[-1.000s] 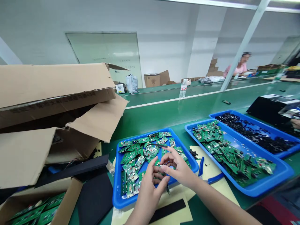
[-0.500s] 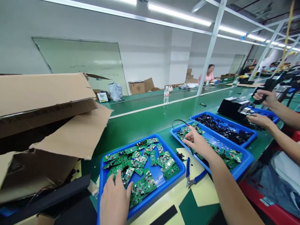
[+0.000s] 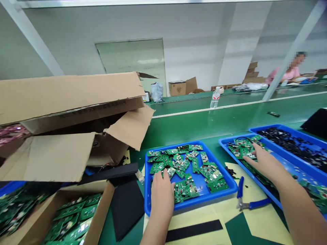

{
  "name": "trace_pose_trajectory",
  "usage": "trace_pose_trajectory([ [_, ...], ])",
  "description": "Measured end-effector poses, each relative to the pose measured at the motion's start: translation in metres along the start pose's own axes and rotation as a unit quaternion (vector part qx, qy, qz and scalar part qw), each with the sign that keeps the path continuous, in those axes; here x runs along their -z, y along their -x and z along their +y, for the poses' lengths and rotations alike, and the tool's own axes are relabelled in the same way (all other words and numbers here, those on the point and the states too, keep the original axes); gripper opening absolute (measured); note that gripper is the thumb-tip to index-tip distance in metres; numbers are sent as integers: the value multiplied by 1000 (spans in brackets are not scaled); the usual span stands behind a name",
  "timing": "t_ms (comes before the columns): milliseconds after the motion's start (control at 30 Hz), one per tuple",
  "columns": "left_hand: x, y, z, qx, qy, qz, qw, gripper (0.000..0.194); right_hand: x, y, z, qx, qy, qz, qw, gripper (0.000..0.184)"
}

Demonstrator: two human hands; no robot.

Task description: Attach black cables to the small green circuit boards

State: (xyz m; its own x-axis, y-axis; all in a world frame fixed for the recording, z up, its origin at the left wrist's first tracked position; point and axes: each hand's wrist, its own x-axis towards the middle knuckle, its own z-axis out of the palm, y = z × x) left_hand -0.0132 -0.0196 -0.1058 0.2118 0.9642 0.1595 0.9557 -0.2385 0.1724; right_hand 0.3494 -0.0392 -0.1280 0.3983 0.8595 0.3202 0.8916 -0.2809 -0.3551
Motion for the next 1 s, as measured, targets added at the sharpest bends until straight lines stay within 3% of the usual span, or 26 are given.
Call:
trace_pose_trajectory([
  [200, 4, 0, -1, 21, 4, 10, 1000, 38, -14, 13, -59, 138, -53, -40, 988, 58],
  [300, 4, -4, -5, 34, 3, 24, 999, 38, -16, 20, -95, 229, -111, -53, 966, 51],
  [400, 0, -8, -10, 37, 9, 27, 999, 37, -19, 27, -119, 276, -173, -52, 944, 39],
  [533, -3, -13, -13, 48, 25, 32, 998, 34, -31, 36, -124, 296, -207, -60, 931, 29],
  [733, 2, -14, -16, 54, 67, 56, 995, 35, -44, 48, -117, 293, -236, -85, 922, 28],
  [1000, 11, -12, -20, 22, 149, 120, 981, 34, -35, 50, -117, 283, -246, -79, 924, 35],
])
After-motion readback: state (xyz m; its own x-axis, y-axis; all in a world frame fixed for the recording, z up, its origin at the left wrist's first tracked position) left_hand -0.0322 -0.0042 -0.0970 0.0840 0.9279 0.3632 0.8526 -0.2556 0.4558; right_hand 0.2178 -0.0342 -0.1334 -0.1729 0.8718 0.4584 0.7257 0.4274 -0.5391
